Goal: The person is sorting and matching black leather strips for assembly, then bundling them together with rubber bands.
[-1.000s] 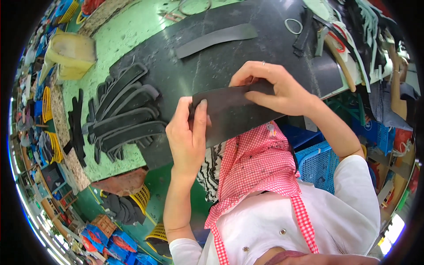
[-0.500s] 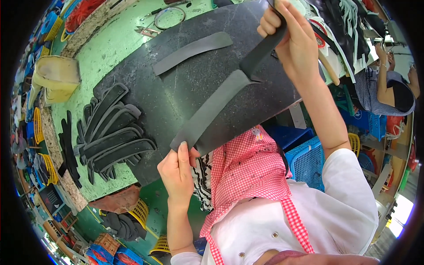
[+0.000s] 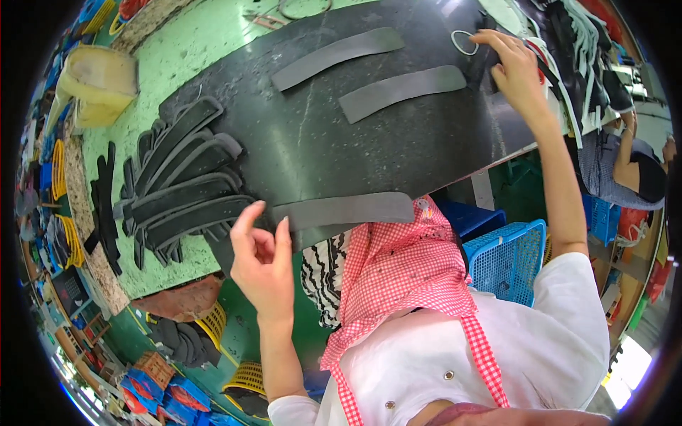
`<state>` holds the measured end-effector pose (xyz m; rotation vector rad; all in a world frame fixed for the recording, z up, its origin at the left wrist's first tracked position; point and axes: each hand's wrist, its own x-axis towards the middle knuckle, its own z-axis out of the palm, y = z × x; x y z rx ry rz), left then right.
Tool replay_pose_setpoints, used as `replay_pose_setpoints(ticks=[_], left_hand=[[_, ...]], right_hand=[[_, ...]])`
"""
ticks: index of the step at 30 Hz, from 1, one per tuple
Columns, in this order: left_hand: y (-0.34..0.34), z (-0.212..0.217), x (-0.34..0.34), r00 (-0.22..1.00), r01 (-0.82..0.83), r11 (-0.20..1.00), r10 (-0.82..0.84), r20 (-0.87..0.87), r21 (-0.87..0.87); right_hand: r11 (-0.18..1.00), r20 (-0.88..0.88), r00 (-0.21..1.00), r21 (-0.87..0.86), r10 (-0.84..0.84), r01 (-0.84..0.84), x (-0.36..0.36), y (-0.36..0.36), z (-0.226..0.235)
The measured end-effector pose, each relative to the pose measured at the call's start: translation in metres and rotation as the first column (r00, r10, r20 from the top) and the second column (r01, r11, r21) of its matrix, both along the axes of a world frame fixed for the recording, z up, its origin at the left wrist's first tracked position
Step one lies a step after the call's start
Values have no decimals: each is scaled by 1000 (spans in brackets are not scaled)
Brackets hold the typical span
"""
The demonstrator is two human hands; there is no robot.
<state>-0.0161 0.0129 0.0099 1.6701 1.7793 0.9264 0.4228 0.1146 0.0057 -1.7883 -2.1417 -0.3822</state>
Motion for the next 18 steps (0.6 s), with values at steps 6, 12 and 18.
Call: replay_pose_setpoints(ticks=[6,12,18], left_hand=[[-18,-2,6,821,530,837,-466,-331,137],[-34,-21,28,831,533,835,-486,-272,136],[-46,-23,10,860,437,894,-384,-336,98]], right_hand=[[981,4,981,-18,192,-192,-3,9,-3],[971,-676,735,-131,60,-201,-71,5,32],[501,-770,493,-637,-404,-585,-207,-48,50]])
